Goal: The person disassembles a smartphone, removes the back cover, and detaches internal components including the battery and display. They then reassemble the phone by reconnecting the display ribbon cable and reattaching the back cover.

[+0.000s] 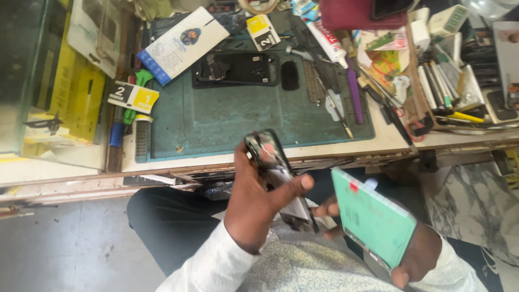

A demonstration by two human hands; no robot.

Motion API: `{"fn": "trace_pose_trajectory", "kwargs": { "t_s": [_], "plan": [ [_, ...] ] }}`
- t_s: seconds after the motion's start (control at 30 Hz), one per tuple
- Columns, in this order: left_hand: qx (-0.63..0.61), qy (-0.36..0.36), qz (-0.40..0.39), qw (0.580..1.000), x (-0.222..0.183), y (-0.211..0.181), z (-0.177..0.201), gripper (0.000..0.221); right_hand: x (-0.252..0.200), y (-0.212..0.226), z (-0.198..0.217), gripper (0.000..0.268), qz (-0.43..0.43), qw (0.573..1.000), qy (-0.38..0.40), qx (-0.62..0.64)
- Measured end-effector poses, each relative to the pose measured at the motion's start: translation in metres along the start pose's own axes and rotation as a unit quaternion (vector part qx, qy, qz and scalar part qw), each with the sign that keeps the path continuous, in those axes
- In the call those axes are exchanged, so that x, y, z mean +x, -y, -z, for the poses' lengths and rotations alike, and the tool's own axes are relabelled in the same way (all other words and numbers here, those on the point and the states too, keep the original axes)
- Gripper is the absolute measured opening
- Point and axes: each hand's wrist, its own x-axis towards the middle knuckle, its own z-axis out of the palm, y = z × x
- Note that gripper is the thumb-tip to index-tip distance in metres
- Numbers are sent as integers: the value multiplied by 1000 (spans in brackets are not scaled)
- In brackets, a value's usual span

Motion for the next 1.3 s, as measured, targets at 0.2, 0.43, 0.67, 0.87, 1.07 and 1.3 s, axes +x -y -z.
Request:
{"fn": "trace_pose_trajectory", "kwargs": {
  "t_s": [0.2, 0.43, 0.67, 0.87, 1.07, 1.3],
  "plan": [
    [-39, 32, -26, 998, 12, -9, 1, 96, 37, 1, -15, 118, 62, 985, -145, 67],
    [-63, 60, -22, 996, 6, -11, -2, 99, 72, -5, -39, 97, 94, 971, -196, 98],
    [-141, 133, -23, 981, 8, -10, 1, 111, 76, 6, -47, 89, 105, 970, -210, 65],
    [-183, 210, -53, 959, 9, -10, 15, 123, 72, 17, -61, 96, 93, 974, -205, 16],
    [-183, 193, -63, 962, 12, -9, 15, 127, 77, 18, -71, 93, 103, 971, -207, -56],
    [-158, 178, -68, 969, 15, -6, 13, 127, 78, 14, -66, 93, 91, 970, -220, -47]
  ]
}}
